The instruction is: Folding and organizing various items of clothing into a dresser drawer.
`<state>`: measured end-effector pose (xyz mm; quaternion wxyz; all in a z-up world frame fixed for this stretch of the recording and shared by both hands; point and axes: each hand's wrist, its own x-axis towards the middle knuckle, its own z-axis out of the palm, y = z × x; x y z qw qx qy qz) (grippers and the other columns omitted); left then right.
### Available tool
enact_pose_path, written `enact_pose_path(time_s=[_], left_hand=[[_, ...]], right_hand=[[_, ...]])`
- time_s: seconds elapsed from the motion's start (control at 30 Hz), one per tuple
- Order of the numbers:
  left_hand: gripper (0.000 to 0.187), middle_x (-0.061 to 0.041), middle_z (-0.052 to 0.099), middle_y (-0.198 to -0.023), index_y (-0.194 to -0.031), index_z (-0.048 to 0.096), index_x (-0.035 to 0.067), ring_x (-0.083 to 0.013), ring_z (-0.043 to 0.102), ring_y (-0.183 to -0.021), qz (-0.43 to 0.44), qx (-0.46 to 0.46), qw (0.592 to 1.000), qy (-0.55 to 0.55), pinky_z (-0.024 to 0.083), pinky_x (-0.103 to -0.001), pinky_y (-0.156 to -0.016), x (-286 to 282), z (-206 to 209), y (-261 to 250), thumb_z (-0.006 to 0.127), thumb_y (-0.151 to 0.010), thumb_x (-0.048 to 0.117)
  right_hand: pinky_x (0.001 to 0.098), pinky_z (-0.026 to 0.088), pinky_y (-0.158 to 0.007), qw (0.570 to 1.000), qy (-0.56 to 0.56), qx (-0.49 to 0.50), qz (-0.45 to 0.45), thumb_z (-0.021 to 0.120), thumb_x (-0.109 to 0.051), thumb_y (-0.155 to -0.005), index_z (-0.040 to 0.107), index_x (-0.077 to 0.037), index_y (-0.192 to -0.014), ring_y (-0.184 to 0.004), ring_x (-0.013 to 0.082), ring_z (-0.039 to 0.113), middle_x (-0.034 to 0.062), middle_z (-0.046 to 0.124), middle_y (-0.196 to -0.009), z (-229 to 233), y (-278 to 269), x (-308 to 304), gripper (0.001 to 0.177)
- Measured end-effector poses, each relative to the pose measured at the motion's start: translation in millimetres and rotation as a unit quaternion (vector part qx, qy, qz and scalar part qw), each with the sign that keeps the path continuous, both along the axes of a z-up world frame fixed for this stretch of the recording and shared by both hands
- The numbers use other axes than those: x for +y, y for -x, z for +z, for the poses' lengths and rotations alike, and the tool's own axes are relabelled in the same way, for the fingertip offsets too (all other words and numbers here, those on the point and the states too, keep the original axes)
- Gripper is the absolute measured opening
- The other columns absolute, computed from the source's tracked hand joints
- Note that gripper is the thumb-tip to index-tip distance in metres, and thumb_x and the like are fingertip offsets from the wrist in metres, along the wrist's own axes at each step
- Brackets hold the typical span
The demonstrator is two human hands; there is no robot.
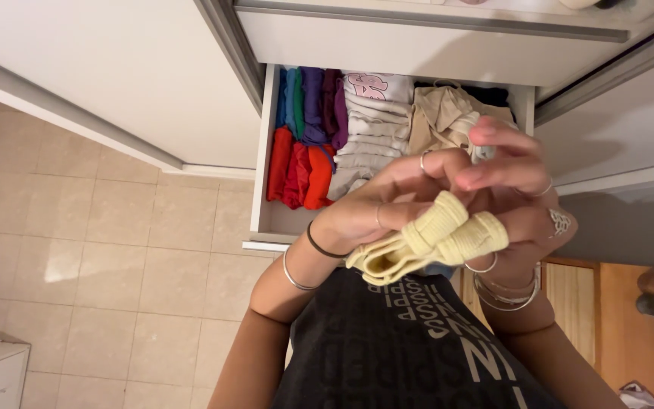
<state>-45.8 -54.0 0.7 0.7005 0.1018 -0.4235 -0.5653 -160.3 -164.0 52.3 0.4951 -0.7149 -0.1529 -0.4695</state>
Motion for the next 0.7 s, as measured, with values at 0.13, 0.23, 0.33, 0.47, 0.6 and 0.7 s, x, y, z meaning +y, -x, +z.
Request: enact_pose_path(time_s=[0.13,0.23,0.33,0.47,0.6,0.7], left_hand=[[0.049,-0.007,0.053,-0.117,-0.134,0.051,0.003,-0.0164,0.053,-0.112,0.022,-0.005,0.999,-0.038,0.044,-0.030,-0.102,4.4,3.6,0.0,0.078,-0.097,0.023],[0.068,-0.009,0.049,-0.134,-0.146,0.043,0.005,-0.0205,0.047,-0.132,0.049,-0.024,0.997,-0.047,0.038,-0.034,-0.119,-0.4,-4.2,-1.3,0.080,-0.091,0.023],[0.081,-0.012,0.047,-0.145,-0.152,0.039,0.008,-0.0258,0.045,-0.143,0.083,-0.050,0.994,-0.044,0.035,-0.040,-0.127,-6.1,-7.9,-6.1,0.081,-0.086,0.027],[0.087,-0.009,0.045,-0.149,-0.154,0.035,0.016,-0.0247,0.043,-0.144,0.124,-0.052,0.990,-0.052,0.036,-0.041,-0.126,7.6,12.0,-13.3,0.083,-0.084,0.035],[0.078,-0.009,0.049,-0.141,-0.148,0.043,0.014,-0.0221,0.048,-0.132,0.234,-0.100,0.964,-0.071,0.041,-0.036,-0.112,19.5,-40.9,-14.1,0.083,-0.088,0.042],[0.053,-0.002,0.060,-0.114,-0.124,0.062,0.012,-0.0166,0.058,-0.108,0.437,-0.153,0.885,-0.053,0.048,-0.030,-0.096,33.3,-106.6,-4.7,0.074,-0.093,0.053]], right_hand=[[0.0507,0.040,-0.121,1.000,0.015,0.009,-0.018,0.075,-0.047,-0.091,0.066,-0.020,-0.091,-0.127,0.0263,0.061,-0.0019,0.070,-0.111,0.7,1.2,-6.1,0.029],[0.0508,0.037,-0.124,0.999,0.039,0.020,-0.023,0.075,-0.045,-0.091,0.067,-0.021,-0.089,-0.123,0.0223,0.065,-0.0036,0.071,-0.106,5.7,3.1,-7.5,0.026],[0.0506,0.034,-0.124,0.995,0.077,0.056,-0.029,0.075,-0.042,-0.093,0.070,-0.021,-0.086,-0.124,0.0220,0.064,-0.0013,0.071,-0.106,14.1,1.2,-8.0,0.023],[0.0483,0.030,-0.130,0.987,0.108,0.116,-0.024,0.072,-0.034,-0.097,0.074,-0.011,-0.087,-0.110,0.0203,0.075,0.0006,0.077,-0.105,12.7,3.3,-7.3,0.025],[0.0471,0.037,-0.126,0.978,0.149,0.115,-0.085,0.070,-0.028,-0.099,0.071,-0.013,-0.092,-0.106,0.0214,0.075,0.0027,0.074,-0.101,15.5,0.1,-3.0,0.017],[0.0469,0.052,-0.118,0.996,0.059,0.054,-0.039,0.070,-0.022,-0.100,0.060,-0.006,-0.106,-0.100,0.0202,0.073,0.0096,0.073,-0.101,1.6,3.8,-6.5,0.020]])
